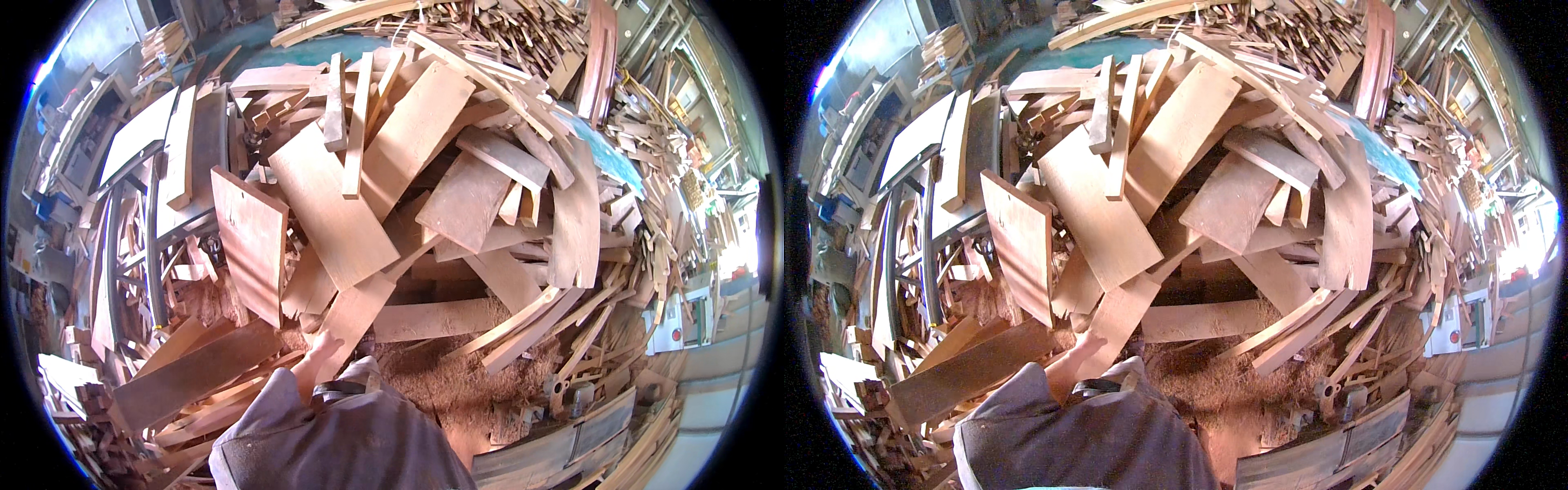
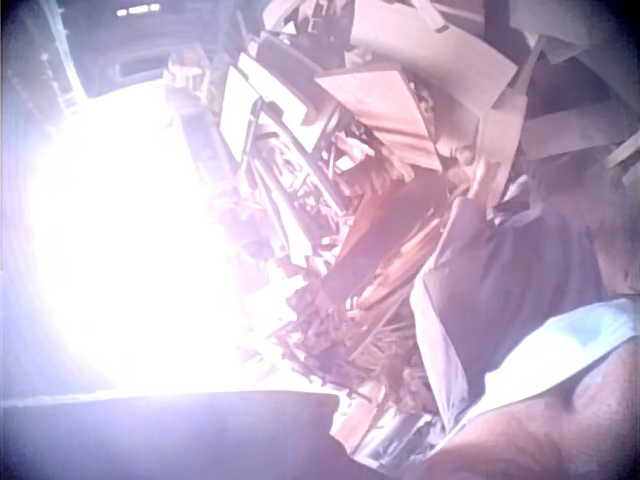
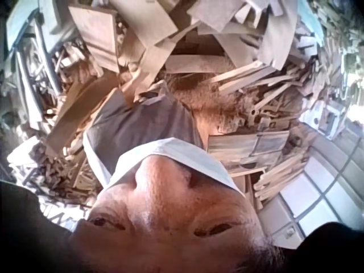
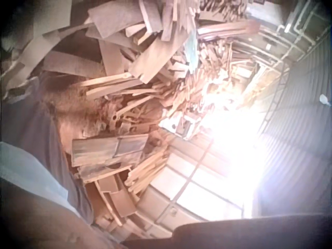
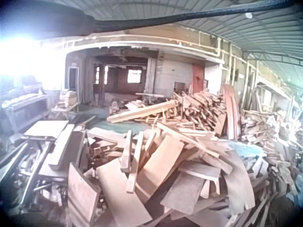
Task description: The person walks across the workshop, picks up wooden boards from a pile by hand, holds a board against a woodworking machine, and sorts through other wooden planks in the scrap pile.
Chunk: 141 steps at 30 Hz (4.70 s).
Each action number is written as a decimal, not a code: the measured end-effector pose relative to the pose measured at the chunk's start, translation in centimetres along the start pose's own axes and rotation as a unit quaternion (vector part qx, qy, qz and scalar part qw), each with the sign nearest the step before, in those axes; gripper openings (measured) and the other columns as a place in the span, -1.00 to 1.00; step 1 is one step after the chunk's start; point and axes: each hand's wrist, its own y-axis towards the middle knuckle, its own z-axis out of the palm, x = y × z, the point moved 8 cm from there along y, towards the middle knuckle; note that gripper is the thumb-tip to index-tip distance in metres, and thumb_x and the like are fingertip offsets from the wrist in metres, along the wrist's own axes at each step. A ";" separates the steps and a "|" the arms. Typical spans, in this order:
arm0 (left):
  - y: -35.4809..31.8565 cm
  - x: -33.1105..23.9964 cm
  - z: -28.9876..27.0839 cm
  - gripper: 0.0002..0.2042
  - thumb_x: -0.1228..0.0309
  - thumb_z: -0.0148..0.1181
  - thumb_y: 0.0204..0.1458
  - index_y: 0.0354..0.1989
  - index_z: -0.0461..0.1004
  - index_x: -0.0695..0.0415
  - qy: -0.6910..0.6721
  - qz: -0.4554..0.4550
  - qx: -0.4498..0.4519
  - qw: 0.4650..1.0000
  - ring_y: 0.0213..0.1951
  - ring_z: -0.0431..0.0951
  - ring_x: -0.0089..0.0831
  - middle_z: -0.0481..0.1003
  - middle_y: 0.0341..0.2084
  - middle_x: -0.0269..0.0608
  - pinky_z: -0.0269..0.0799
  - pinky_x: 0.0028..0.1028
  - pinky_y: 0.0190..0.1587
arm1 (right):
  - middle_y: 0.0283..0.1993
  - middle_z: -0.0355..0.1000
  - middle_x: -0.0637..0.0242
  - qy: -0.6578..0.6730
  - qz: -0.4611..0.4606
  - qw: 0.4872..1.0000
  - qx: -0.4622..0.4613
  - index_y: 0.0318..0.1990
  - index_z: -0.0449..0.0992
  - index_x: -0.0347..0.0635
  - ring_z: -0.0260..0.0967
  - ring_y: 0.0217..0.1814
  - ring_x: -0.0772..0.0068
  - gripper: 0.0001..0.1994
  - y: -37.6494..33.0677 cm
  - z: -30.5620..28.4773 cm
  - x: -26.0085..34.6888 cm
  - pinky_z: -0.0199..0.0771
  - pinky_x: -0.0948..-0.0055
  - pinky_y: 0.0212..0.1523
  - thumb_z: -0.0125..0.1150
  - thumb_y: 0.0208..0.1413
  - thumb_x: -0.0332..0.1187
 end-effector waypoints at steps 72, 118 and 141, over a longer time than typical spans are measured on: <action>-12.4 -23.5 2.6 -0.46 -0.02 0.30 0.03 0.06 0.44 0.10 -0.717 0.026 0.485 0.499 -0.01 0.55 -0.13 0.52 -0.03 -0.05 0.48 -0.10 0.05 | -0.34 0.49 0.40 0.258 -0.069 0.963 0.048 -0.01 0.45 -0.26 0.42 -0.41 0.57 -0.77 -1.2 2.4 21.4 0.48 0.47 -0.35 0.09 0.31 -0.32; 0.8 -29.4 -4.9 -0.41 -0.17 -0.17 0.27 0.07 0.42 0.13 -0.746 0.124 0.240 0.609 0.05 0.49 -0.14 0.52 -0.04 -0.07 0.33 -0.11 0.19 | -0.15 0.52 0.01 -0.250 -0.392 0.829 -0.309 -0.07 0.49 -0.34 0.46 -0.12 -0.10 -0.48 -17.4 -5.4 30.4 0.45 0.04 -0.06 0.48 -0.23 -0.30; -13.2 -39.3 5.8 -0.39 -0.23 -0.11 0.21 0.16 0.38 0.03 -0.568 0.136 0.463 0.667 0.14 0.43 -0.25 0.49 0.00 -0.27 0.32 -0.14 0.23 | -0.12 0.53 0.06 -0.082 -0.164 0.916 -0.356 0.17 0.38 -0.19 0.49 -0.05 0.05 -0.36 -15.9 -4.6 24.2 0.51 0.24 -0.04 0.44 -0.07 -0.17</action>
